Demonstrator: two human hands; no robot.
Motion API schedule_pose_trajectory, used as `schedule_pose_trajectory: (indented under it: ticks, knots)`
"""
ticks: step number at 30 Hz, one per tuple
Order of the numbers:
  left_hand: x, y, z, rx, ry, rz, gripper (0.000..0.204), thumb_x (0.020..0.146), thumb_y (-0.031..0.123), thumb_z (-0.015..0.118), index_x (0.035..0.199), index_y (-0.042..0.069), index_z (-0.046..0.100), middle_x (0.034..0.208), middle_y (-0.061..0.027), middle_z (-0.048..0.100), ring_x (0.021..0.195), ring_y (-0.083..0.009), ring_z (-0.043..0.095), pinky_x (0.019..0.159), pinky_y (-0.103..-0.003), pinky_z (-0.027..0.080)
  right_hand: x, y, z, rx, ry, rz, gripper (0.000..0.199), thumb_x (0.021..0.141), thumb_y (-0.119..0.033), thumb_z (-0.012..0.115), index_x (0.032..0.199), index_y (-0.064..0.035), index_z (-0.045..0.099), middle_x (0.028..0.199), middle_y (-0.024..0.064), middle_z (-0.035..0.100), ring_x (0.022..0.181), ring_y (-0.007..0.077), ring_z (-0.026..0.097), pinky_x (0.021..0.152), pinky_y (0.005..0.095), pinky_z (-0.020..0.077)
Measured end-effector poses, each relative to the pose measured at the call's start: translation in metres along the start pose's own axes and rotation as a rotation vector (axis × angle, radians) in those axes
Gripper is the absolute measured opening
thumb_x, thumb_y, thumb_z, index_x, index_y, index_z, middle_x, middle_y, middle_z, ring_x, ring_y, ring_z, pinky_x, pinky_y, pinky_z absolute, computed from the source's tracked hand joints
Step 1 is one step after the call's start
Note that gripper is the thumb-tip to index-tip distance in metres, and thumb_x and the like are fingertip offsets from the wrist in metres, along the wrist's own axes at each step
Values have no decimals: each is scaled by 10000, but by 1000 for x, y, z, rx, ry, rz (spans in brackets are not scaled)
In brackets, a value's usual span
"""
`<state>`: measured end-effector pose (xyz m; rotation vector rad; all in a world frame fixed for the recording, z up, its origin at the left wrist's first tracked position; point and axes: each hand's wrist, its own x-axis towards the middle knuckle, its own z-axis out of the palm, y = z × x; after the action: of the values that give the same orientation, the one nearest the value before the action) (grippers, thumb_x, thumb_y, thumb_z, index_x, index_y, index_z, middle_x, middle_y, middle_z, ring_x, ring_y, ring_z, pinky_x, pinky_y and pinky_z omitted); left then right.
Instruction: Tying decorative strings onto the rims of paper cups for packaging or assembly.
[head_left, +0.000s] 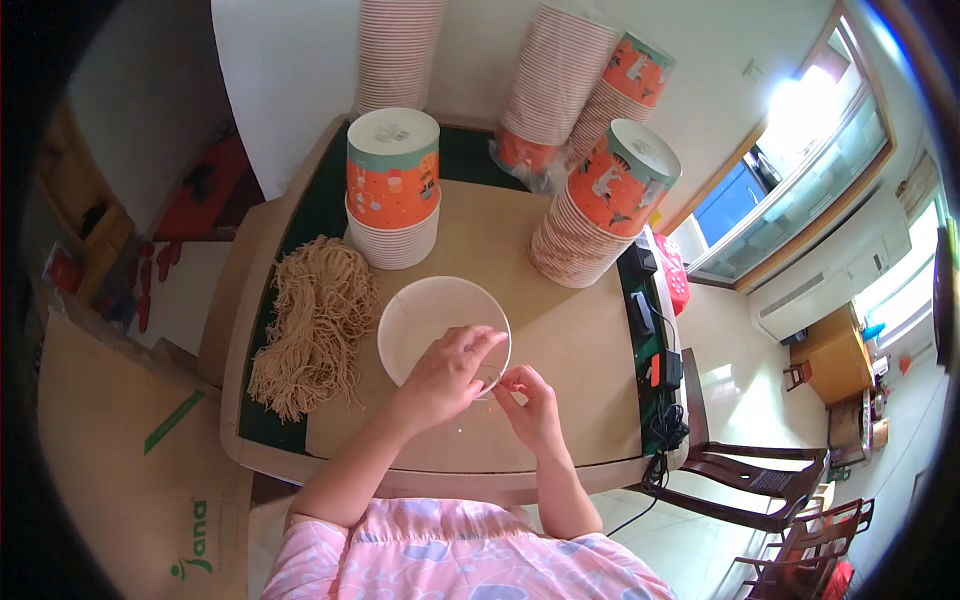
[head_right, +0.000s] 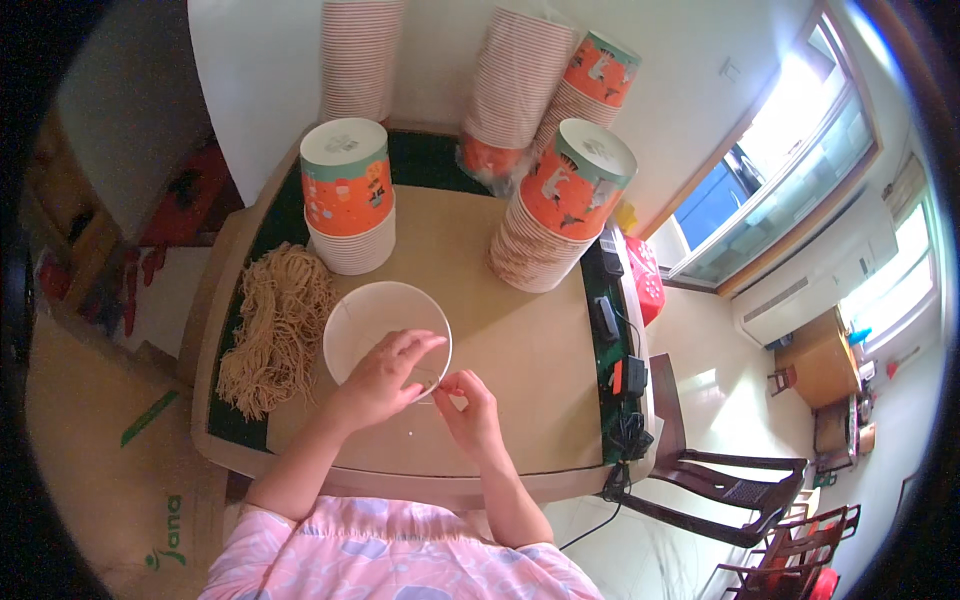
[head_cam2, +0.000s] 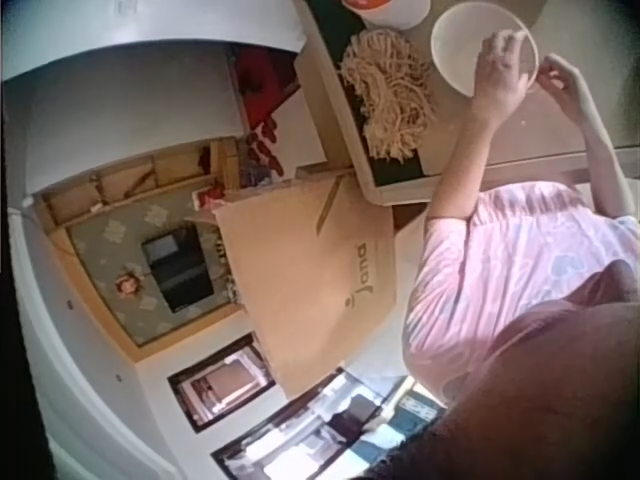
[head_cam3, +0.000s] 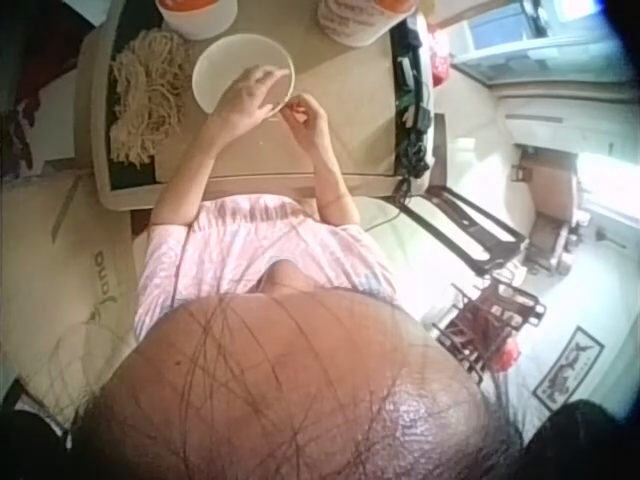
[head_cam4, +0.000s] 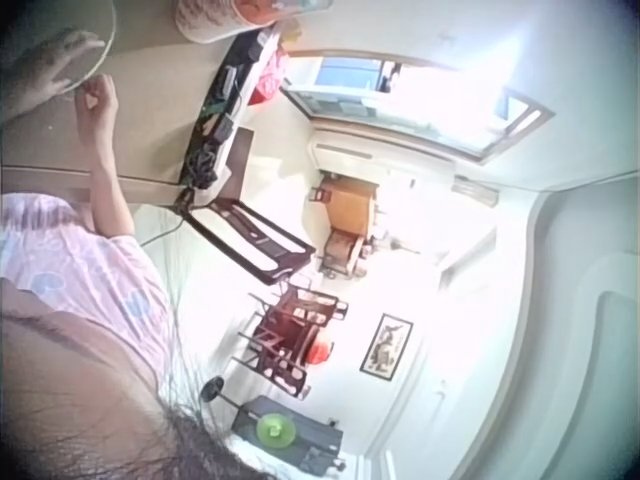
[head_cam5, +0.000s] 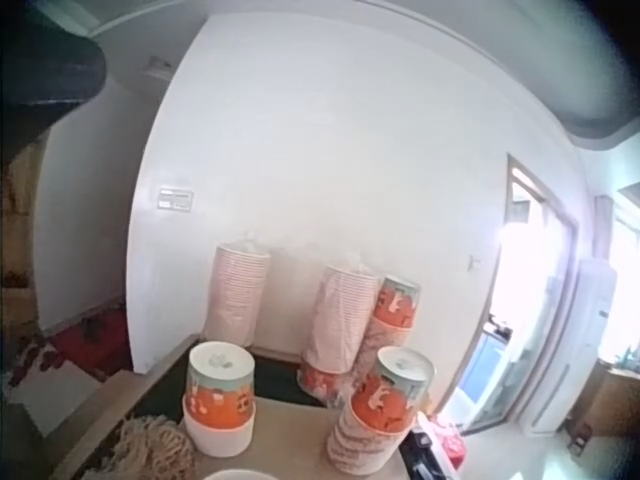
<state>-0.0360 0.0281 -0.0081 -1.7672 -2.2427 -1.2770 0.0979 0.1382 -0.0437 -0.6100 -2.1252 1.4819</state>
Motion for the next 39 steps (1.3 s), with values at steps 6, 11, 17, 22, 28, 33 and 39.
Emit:
schedule_pose_trajectory:
  ticks: [6, 11, 17, 22, 28, 33, 39]
  knots:
    - [2, -4, 2, -138, -199, -130, 430, 796, 41, 630, 1206, 68, 501, 886, -113, 629, 865, -271, 625, 786, -380, 491, -1, 14, 3, 37, 9, 0, 76, 807, -13, 674, 842, -22, 607, 766, 38, 587, 746, 127, 518, 681, 269, 452]
    - [2, 2, -12, -341, -302, -360, 366, 843, 58, 615, 1195, 65, 513, 750, -90, 612, 700, -238, 631, 665, -353, 496, -1, 11, 3, 49, 15, -10, 76, 815, -21, 676, 843, -15, 605, 765, 31, 586, 743, 120, 513, 689, 265, 446]
    - [-6, -12, 1, -337, -134, -273, 186, 837, 175, 621, 967, 48, 660, 799, -131, 652, 726, -295, 644, 690, -394, 506, 0, 12, 5, 27, 2, -14, 77, 818, -18, 675, 849, -11, 605, 763, 23, 586, 740, 111, 507, 693, 254, 437]
    - [-5, -4, 0, -118, -220, -256, 132, 800, 141, 654, 905, 64, 674, 766, -116, 627, 702, -257, 629, 652, -364, 493, 0, 16, 4, 41, -1, -22, 74, 815, -10, 674, 850, -15, 609, 762, 17, 586, 743, 100, 499, 695, 247, 434]
    - [-6, -3, 0, -100, -158, -239, 86, 797, 119, 653, 850, 53, 651, 735, -107, 615, 668, -248, 619, 621, -364, 484, 1, 2, 0, 48, -33, 47, 92, 809, -12, 679, 876, -20, 616, 794, 32, 592, 759, 112, 527, 719, 258, 453]
    - [-1, 9, -25, -195, -100, -288, 55, 811, 96, 637, 855, 62, 645, 733, -98, 615, 637, -246, 608, 600, -354, 478, 17, -37, -7, -243, 78, -255, 149, 809, -48, 683, 945, -33, 626, 899, 86, 608, 796, 192, 602, 672, 308, 488]
    - [7, -5, -38, -345, 153, -305, 112, 835, 124, 642, 925, 59, 636, 735, -108, 613, 612, -234, 597, 584, -354, 477, 41, -46, -2, -301, -169, -227, 95, 816, -59, 686, 899, -29, 653, 804, 87, 609, 738, 183, 601, 662, 292, 485]
